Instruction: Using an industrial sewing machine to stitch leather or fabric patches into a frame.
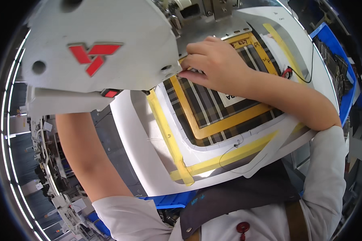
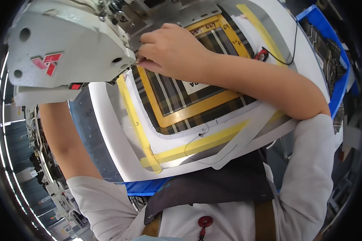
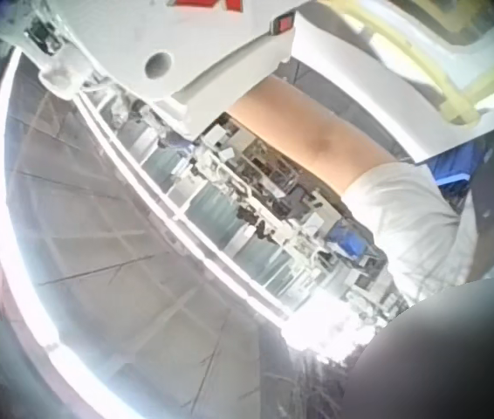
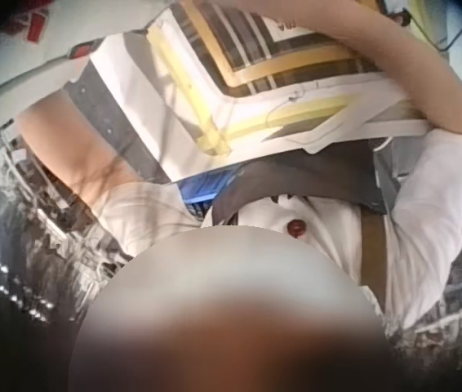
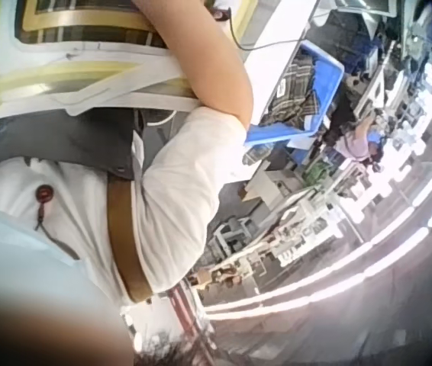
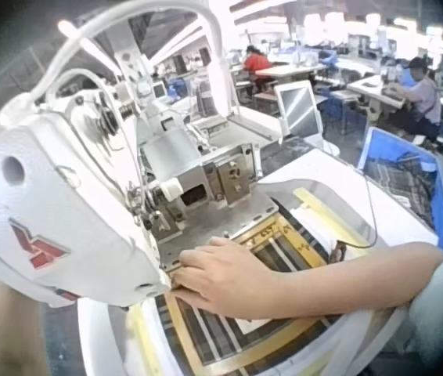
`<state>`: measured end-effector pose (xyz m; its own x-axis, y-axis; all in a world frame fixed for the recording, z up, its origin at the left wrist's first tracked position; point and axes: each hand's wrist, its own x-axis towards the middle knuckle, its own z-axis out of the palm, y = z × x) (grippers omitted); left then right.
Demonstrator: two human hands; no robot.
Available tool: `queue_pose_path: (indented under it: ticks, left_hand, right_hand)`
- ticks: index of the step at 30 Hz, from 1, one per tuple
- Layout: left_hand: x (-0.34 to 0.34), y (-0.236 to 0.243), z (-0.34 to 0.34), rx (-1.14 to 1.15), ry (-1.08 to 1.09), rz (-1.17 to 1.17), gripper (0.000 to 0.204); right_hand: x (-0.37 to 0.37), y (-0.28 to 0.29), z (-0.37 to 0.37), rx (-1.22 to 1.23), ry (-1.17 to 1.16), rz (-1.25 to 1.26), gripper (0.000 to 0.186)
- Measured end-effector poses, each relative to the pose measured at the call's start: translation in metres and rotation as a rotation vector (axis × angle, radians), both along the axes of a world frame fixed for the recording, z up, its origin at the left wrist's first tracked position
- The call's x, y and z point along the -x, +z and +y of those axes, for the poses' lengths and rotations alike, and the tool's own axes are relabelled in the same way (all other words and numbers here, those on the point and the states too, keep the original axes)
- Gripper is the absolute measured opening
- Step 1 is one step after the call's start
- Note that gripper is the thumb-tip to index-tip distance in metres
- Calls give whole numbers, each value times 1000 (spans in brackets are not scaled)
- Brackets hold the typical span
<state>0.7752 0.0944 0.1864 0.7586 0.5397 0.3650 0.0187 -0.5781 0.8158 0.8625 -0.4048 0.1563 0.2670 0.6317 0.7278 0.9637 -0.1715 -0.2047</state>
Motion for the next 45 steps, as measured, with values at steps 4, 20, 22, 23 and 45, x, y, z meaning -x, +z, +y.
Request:
queue_pose_path:
  ticks: [4,20,22,23,45]
  left_hand:
    - [-5,-23,-86,-81,35,-6,23]
    - [53,-32,-351,-432,-288,66,9]
    - [54,-30,-351,-369,-287,95,9]
    - [54,-28,-351,-278,-275,121,9]
    - [52,-31,-348,257,-284,148,15]
  right_hand:
    - [3,5,2,-14,17,100,16]
    - [18,11,-4,141,227,394,12]
    - [17,10,-6,187,196,390,14]
    - [15,8,-6,178,188,388,15]
    - [14,3,-5,96,240,416,11]
